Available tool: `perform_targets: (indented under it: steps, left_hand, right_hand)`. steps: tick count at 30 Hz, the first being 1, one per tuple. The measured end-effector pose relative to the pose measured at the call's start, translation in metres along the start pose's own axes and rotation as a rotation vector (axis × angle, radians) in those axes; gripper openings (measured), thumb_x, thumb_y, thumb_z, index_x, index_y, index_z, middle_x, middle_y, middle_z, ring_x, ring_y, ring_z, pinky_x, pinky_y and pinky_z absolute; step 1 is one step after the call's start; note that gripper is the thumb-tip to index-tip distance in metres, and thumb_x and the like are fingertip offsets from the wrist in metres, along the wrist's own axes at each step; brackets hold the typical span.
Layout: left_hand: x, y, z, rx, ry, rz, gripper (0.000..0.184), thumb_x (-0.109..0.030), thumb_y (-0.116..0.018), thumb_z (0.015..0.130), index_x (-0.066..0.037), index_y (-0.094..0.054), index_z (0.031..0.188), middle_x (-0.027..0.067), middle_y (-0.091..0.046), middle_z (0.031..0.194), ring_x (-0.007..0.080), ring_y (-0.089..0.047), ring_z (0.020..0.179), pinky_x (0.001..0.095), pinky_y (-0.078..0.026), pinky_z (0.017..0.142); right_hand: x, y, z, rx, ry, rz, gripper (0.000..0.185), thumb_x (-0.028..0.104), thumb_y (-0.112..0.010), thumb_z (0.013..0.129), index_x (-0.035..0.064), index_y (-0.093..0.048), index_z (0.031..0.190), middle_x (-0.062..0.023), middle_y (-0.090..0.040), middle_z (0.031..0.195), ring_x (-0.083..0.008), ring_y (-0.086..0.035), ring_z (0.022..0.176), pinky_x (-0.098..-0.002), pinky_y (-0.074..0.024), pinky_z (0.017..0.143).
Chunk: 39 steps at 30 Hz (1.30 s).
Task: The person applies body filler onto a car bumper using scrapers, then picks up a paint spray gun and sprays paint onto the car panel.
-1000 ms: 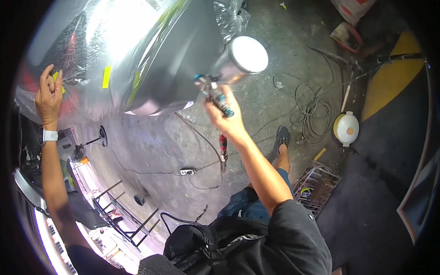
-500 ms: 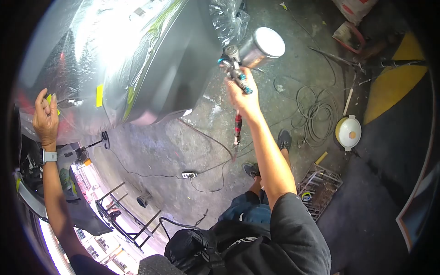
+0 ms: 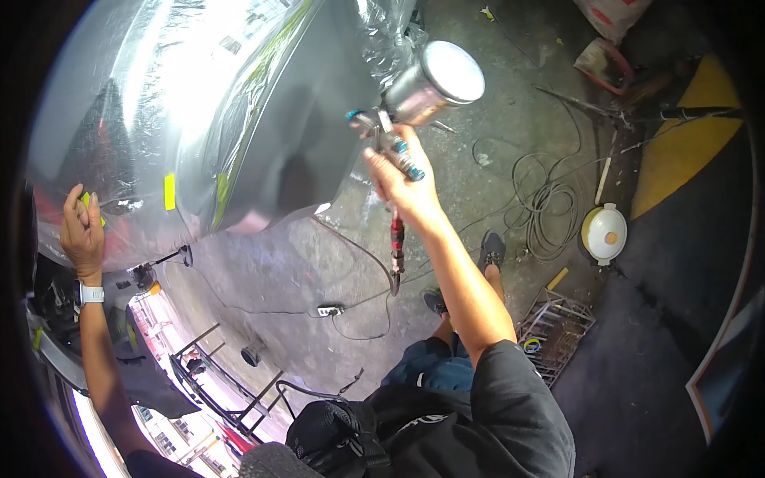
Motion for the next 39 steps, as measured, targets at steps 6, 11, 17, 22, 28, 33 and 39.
perform_targets:
  steps: [6, 11, 17, 22, 28, 33, 39]
  left_hand:
    - [0.008, 0.001, -0.005, 0.048, 0.035, -0.002, 0.029, -0.013, -0.070, 0.094, -0.004, -0.062, 0.121, 0.0011, -0.041, 0.064, 0.0150, -0.043, 0.055, 0.0304, -0.044, 0.056]
    - [0.001, 0.002, -0.003, 0.038, 0.024, -0.027, 0.029, -0.009, -0.071, 0.093, -0.003, -0.062, 0.120, 0.0015, -0.042, 0.065, 0.0150, -0.043, 0.056, 0.0291, -0.045, 0.058]
    - [0.005, 0.005, -0.006, 0.079, 0.070, 0.010, 0.030, -0.005, -0.071, 0.090, -0.001, -0.062, 0.119, 0.0018, -0.043, 0.065, 0.0154, -0.044, 0.057, 0.0293, -0.046, 0.060]
    - [0.009, 0.006, -0.010, 0.089, 0.056, 0.035, 0.028, -0.005, -0.070, 0.090, 0.000, -0.063, 0.117, 0.0032, -0.048, 0.066, 0.0170, -0.049, 0.058, 0.0308, -0.048, 0.062]
    - [-0.001, 0.010, -0.001, 0.102, -0.020, 0.072, 0.026, -0.006, -0.069, 0.091, 0.002, -0.064, 0.115, 0.0048, -0.052, 0.068, 0.0184, -0.052, 0.060, 0.0323, -0.048, 0.062]
    - [0.001, 0.014, -0.001, 0.175, 0.009, 0.063, 0.024, -0.008, -0.068, 0.093, 0.004, -0.064, 0.114, 0.0077, -0.057, 0.072, 0.0217, -0.056, 0.062, 0.0348, -0.049, 0.061]
    - [-0.004, 0.013, 0.006, 0.124, -0.111, 0.114, 0.025, -0.004, -0.069, 0.092, 0.005, -0.063, 0.114, 0.0123, -0.063, 0.076, 0.0258, -0.059, 0.063, 0.0370, -0.049, 0.061]
  right_hand:
    - [0.024, -0.011, -0.002, 0.164, -0.012, -0.081, 0.034, 0.018, -0.071, 0.094, 0.0115, -0.053, 0.122, 0.0032, -0.057, 0.069, -0.0052, -0.051, 0.055, -0.0230, -0.0401, 0.049]
    - [0.019, 0.013, 0.054, 0.015, 0.067, -0.123, 0.027, 0.011, -0.066, 0.095, 0.0052, -0.048, 0.115, -0.0004, -0.052, 0.065, -0.0070, -0.045, 0.046, -0.0244, -0.0359, 0.040]
    - [-0.003, 0.069, 0.123, -0.132, 0.089, -0.044, 0.027, 0.010, -0.065, 0.095, 0.0077, -0.047, 0.116, -0.0019, -0.051, 0.068, -0.0081, -0.044, 0.048, -0.0237, -0.0337, 0.041]
    - [-0.011, 0.090, 0.131, -0.204, 0.092, -0.038, 0.027, 0.011, -0.065, 0.095, 0.0082, -0.045, 0.114, -0.0032, -0.053, 0.070, -0.0081, -0.044, 0.049, -0.0240, -0.0328, 0.041]
    - [0.007, 0.074, 0.112, -0.095, -0.025, -0.029, 0.031, 0.011, -0.066, 0.095, 0.0084, -0.046, 0.118, -0.0038, -0.052, 0.069, -0.0089, -0.044, 0.046, -0.0241, -0.0336, 0.038]
    - [0.034, 0.060, 0.124, 0.157, -0.108, 0.042, 0.032, 0.017, -0.071, 0.092, 0.0113, -0.055, 0.119, 0.0014, -0.056, 0.070, -0.0064, -0.047, 0.051, -0.0235, -0.0361, 0.044]
    - [0.056, 0.073, 0.194, 0.086, 0.056, -0.006, 0.020, 0.011, -0.070, 0.092, 0.0086, -0.055, 0.106, 0.0005, -0.055, 0.064, -0.0068, -0.047, 0.048, -0.0238, -0.0345, 0.041]
Point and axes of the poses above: each hand's wrist, its own z-axis towards the middle knuckle, its own y-axis out of the back of the hand, x = y × z, the point moved 1 cm from there along z, towards the middle knuckle
